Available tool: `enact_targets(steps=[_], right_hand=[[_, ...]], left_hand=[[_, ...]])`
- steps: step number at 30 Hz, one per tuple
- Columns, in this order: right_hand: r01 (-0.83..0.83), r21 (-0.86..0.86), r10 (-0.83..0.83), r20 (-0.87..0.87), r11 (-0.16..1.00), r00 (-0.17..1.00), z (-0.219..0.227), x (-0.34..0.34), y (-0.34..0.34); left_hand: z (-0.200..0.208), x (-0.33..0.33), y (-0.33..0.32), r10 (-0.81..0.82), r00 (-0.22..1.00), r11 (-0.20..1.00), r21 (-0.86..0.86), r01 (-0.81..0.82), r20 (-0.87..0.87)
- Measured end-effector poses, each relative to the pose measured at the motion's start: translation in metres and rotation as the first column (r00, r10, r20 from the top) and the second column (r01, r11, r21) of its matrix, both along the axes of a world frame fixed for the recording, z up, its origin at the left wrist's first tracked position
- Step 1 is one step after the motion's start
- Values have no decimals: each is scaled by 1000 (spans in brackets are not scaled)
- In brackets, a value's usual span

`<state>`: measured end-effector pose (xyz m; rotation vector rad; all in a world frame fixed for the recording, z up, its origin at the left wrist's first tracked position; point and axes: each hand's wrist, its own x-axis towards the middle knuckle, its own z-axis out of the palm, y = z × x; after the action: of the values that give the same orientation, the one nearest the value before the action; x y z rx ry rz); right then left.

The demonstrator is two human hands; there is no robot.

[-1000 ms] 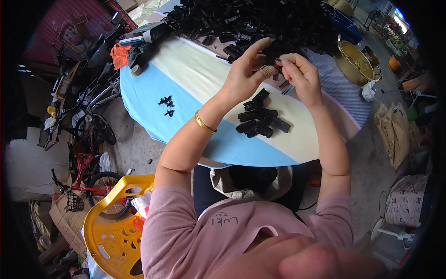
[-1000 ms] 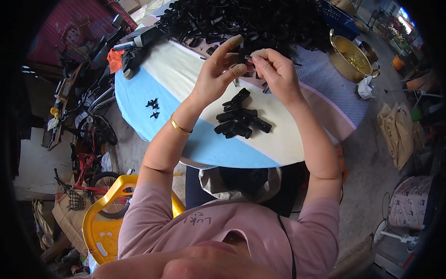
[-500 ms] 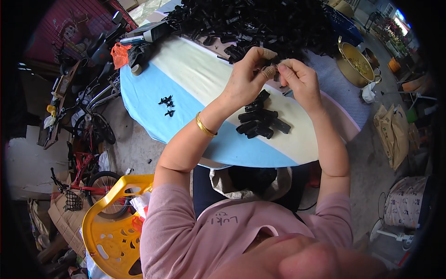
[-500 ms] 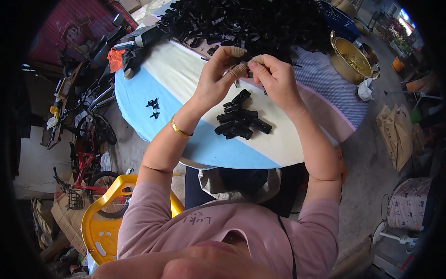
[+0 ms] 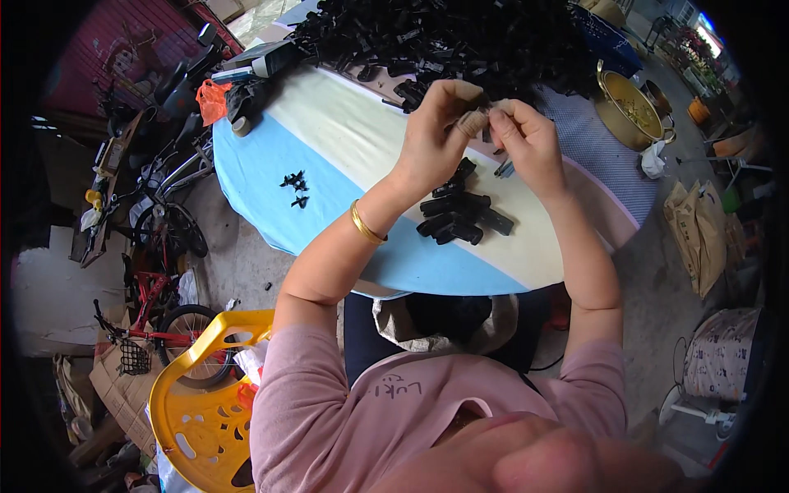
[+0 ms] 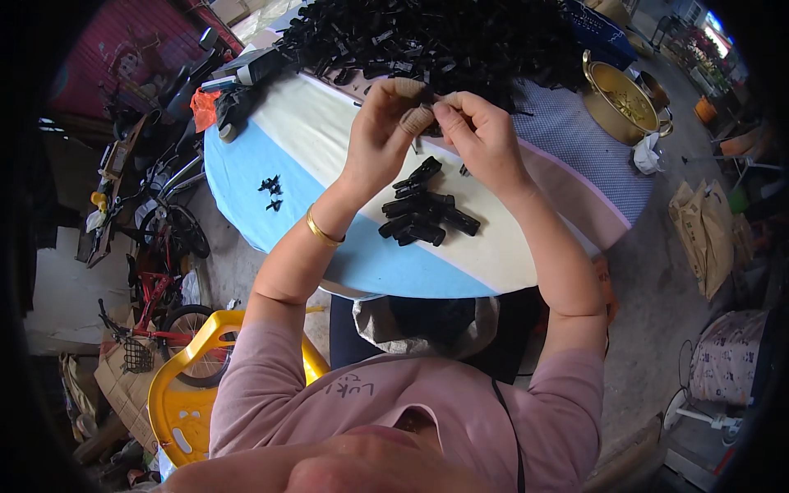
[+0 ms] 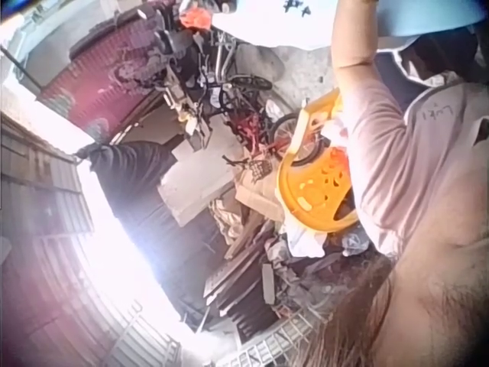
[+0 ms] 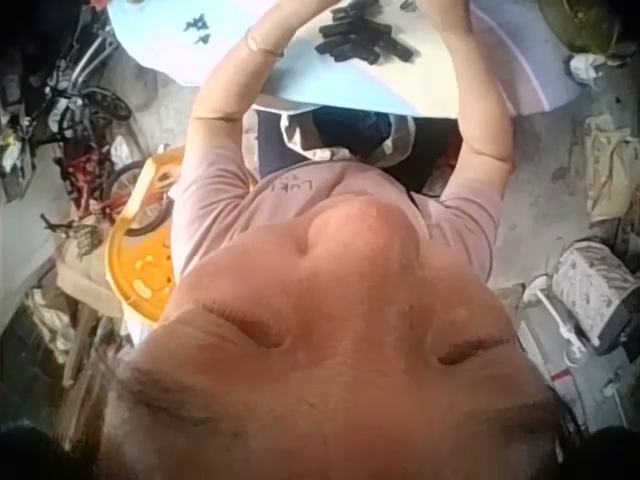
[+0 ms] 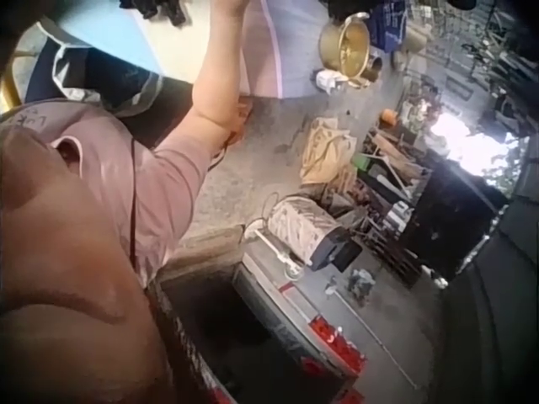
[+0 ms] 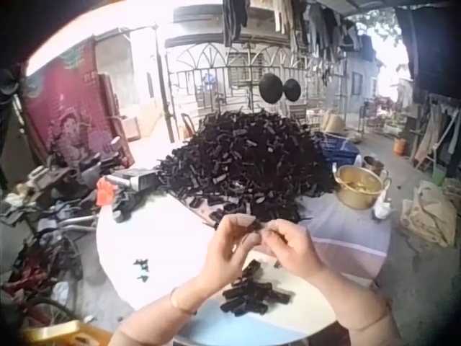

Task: The recorder is manually assembling small black plastic components and white gears at a workstation.

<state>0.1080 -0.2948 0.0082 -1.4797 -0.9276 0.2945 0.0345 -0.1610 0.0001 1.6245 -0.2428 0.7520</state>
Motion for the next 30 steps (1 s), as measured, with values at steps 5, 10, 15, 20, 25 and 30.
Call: enact_targets(steps=[5,10,15,20,25,30], right_hand=[[166,95,-191,538,981,821,7,0,-5],[49,203,-154,538,978,829,7,-2,-4],[35,160,-117,537,986,836,8,-5,-10],[58,218,-71,55,974,996,6,-1,-10],[59,-2,-59,-40,998,997,4,2,-5],[-265,210,327,-369,941,870,8,16,-15]], left_hand=[[13,5,22,-487,873,550,-769,326,22],[5,1,20,-541,839,560,-768,311,-55],[11,-3,10,-507,855,708,-618,342,-108],[11,-3,10,-419,892,873,-343,346,-168],[13,-9,2,-328,935,944,-88,318,-137],[14,-5,3,-288,945,952,-150,265,-158]])
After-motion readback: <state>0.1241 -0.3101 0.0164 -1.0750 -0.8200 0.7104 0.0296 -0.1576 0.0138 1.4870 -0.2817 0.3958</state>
